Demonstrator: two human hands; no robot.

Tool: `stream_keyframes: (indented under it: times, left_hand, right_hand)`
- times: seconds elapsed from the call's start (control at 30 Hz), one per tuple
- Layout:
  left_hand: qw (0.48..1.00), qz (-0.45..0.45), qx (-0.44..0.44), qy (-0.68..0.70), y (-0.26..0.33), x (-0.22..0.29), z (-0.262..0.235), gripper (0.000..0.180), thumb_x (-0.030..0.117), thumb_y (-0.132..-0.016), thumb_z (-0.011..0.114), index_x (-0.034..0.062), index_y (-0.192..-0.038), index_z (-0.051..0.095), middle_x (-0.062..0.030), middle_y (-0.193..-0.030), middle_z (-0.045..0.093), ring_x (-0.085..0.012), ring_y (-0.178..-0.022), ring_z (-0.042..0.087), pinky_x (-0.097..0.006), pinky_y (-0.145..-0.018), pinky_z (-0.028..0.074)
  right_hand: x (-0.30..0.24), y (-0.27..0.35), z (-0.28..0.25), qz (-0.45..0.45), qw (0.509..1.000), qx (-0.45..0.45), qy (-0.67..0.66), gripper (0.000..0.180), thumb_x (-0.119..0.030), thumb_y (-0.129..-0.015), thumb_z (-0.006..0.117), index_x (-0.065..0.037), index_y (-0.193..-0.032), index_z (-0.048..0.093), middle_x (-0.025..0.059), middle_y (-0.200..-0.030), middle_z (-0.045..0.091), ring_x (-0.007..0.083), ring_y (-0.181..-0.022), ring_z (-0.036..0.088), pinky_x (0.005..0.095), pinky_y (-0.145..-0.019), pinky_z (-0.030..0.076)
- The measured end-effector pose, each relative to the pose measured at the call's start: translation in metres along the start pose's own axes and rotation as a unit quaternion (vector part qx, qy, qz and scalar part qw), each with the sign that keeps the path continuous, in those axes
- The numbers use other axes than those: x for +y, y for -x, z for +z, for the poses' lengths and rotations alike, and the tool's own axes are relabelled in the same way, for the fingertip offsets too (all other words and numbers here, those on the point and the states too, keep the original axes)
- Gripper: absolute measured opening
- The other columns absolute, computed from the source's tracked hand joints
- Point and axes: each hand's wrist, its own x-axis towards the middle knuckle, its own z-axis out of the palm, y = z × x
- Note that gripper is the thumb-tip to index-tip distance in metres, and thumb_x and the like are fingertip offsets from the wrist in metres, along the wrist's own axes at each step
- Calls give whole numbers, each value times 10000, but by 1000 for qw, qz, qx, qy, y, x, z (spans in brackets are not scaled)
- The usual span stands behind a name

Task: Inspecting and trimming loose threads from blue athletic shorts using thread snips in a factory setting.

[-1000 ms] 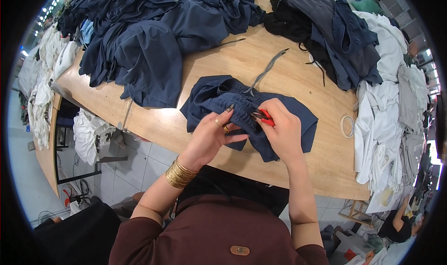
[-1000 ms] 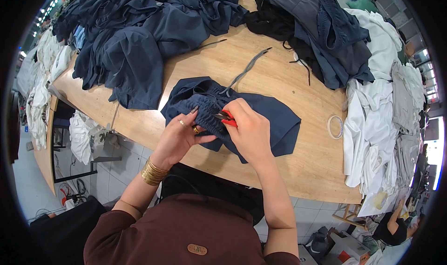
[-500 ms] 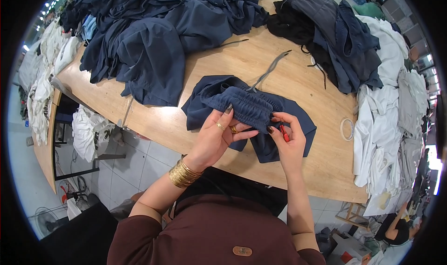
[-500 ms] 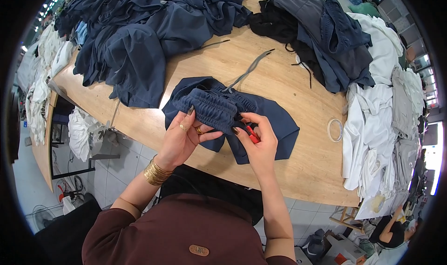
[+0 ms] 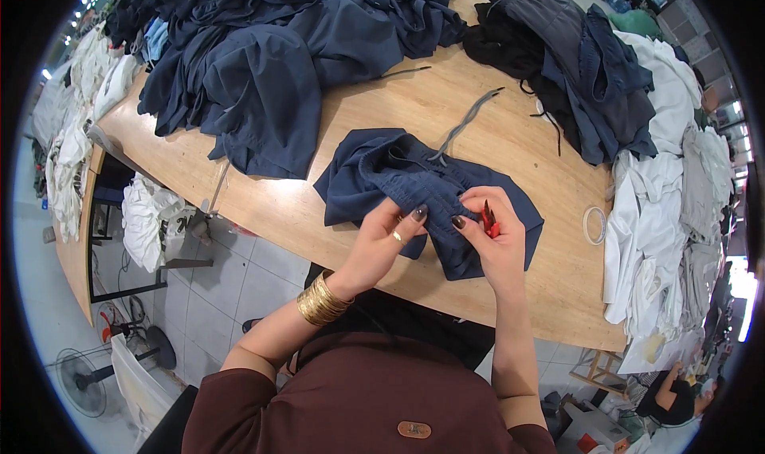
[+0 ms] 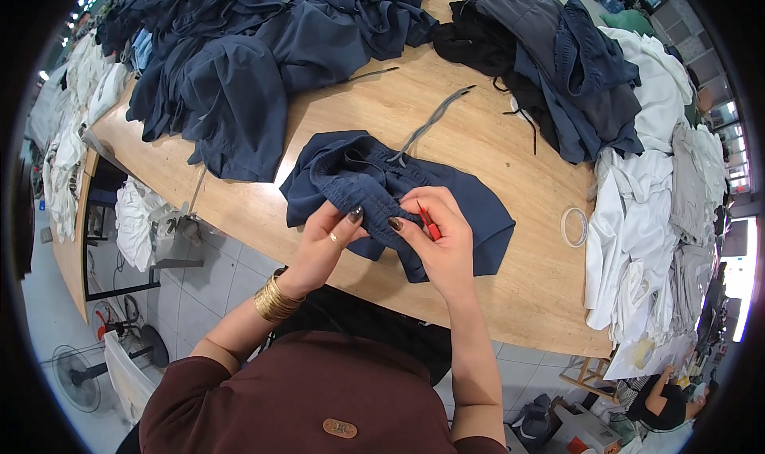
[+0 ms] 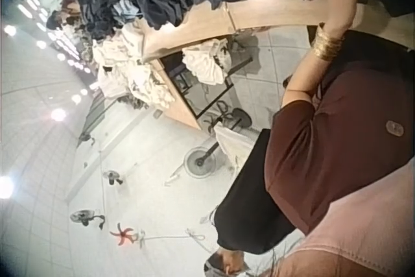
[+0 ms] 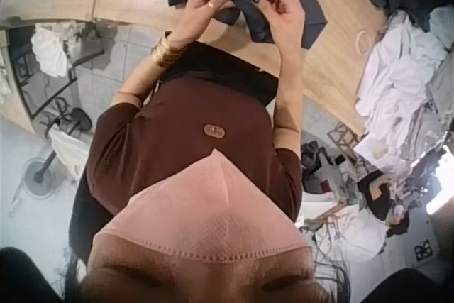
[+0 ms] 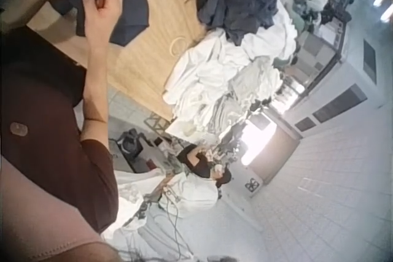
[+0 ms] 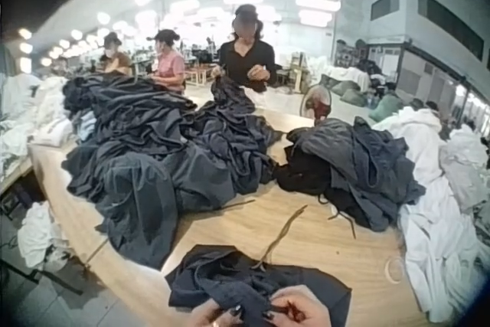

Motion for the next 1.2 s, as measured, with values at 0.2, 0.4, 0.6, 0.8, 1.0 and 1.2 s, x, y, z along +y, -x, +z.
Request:
stream_keyframes:
  times: [0.2,0.4,0.6,0.8,1.0,1.2]
  left_hand:
    - [987,-72,23,141,-3,13,-5,217,140,-939,538,8,-1103,594,-46,-1065,632,-97,-932,599,-261,-838,495]
    - [984,-76,20,162,-1,15,-2,185,129,-928,554,-7,-1030,627,-58,-1020,649,-104,-898,614,-283,-823,519]
    - [992,-40,21,118,-1,11,-3,224,135,-947,511,3,-1098,610,-75,-1080,643,-146,-965,619,-310,-853,516]
    - [994,-25,16,106,-1,13,0,240,132,-945,513,-3,-1123,600,-77,-1103,636,-147,-985,613,-314,-864,513]
    - [993,-50,15,108,0,17,-2,214,127,-946,510,-7,-1081,609,-84,-1065,646,-144,-950,620,-316,-839,517]
    - [989,-50,26,135,0,19,2,183,124,-923,562,-11,-1026,630,-65,-1020,656,-106,-892,619,-279,-811,520]
  right_hand:
    - [-3,2,7,-25,995,68,67,174,37,-747,679,-3,-904,616,68,-984,532,132,-837,538,233,-732,442]
    - [-13,7,18,-151,968,139,143,238,79,-675,739,-45,-867,675,53,-916,468,84,-680,491,179,-527,391]
    - [-15,5,17,-155,976,66,137,230,66,-668,720,-45,-863,668,48,-879,458,102,-702,490,206,-565,402]
    - [-19,7,14,-107,979,140,106,318,-84,-764,684,-60,-1064,582,58,-851,522,134,-687,481,249,-609,380]
    - [-23,9,5,-158,915,90,360,254,-153,-775,673,-73,-992,569,23,-806,545,199,-719,469,338,-727,295]
    - [-27,10,6,-157,889,81,423,238,-132,-757,674,-82,-963,567,9,-811,563,188,-711,474,339,-741,289]
